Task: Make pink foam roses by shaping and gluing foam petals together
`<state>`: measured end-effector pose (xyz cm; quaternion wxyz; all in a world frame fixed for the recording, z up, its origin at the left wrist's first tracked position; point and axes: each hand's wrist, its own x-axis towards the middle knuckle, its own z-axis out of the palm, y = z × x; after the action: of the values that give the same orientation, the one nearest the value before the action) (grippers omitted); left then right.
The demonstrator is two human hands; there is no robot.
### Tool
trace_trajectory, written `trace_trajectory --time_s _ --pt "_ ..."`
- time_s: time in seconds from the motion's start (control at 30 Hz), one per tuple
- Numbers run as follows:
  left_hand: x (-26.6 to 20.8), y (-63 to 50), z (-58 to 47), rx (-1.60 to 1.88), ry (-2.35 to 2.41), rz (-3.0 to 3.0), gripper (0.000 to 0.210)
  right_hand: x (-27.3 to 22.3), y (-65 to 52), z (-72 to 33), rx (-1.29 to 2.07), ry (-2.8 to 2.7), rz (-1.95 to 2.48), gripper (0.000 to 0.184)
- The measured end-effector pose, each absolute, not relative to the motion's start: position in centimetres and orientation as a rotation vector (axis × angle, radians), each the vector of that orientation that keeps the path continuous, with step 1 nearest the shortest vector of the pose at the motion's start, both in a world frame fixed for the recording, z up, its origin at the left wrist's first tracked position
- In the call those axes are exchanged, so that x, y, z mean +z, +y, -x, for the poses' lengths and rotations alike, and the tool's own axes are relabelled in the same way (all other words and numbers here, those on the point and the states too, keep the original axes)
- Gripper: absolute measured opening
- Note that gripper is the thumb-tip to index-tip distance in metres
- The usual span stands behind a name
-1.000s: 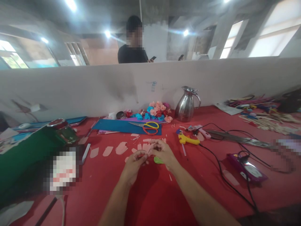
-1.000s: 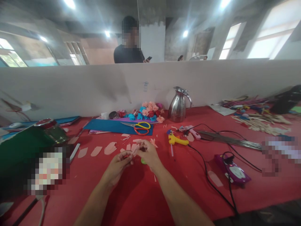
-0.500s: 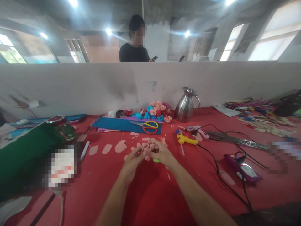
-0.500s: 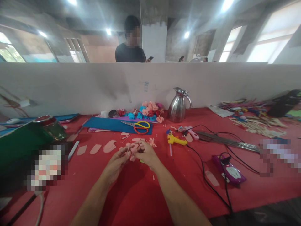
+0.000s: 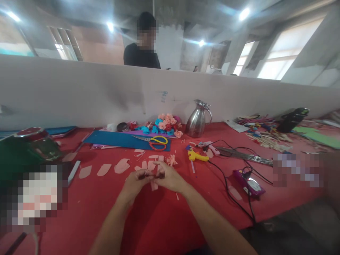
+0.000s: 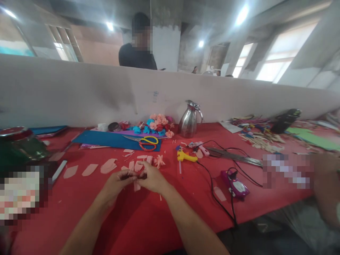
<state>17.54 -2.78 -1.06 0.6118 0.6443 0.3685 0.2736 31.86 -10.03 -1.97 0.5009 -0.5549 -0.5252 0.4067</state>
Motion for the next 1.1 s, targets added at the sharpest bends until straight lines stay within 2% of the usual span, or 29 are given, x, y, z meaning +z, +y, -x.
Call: trace_trajectory --time_s 0.13,0.2,0.23,0.3,0.53,0.67,0.8,0.9,1.03,1.1 --pt "-0.9 -2.8 -17.5 0.690 0.924 -1.429 0.021 -2.1 -10.4 -34.4 0.834 -1.344 1.396 0.048" --pt "-0.9 -2.8 -17.5 0.699 0.960 -1.373 0.024 -1.8 -10.9 -37.3 0.587 -1.338 1.572 0.031" --pt "-1.0 -2.8 -17.4 0.677 0.970 -1.356 0.025 -1.7 -11.2 -39.1 0.422 -1.298 1.719 0.028" --pt "-1.1 -2.8 -17.3 0.595 0.988 -1.359 0.026 -1.5 -12.0 -42.7 0.075 -1.217 2.150 0.032" --pt "-1.7 -3.0 -17.5 0.420 1.085 -1.397 0.018 -2.8 -12.9 -48.6 -0.035 -1.354 2.600 0.045" --pt "-2.0 -3.1 -17.5 0.431 1.104 -1.487 0.005 -2.6 -12.9 -48.6 -0.061 -1.486 2.620 0.046" --pt "-2.3 -2.8 -17.3 0.410 1.084 -1.550 0.005 -0.8 -14.6 -48.2 -0.158 -1.509 2.338 0.036" --pt "-2.4 -2.7 -17.1 0.413 1.073 -1.613 0.006 0.5 -16.9 -46.2 0.012 -1.433 2.083 0.029" --pt "-2.6 -2.8 -17.0 0.418 1.061 -1.670 0.007 0.5 -19.9 -41.7 0.573 -1.357 1.884 0.043" --pt "-2.7 -2.9 -17.0 0.426 1.067 -1.697 0.008 -0.2 -20.8 -39.4 0.735 -1.423 1.804 0.044"
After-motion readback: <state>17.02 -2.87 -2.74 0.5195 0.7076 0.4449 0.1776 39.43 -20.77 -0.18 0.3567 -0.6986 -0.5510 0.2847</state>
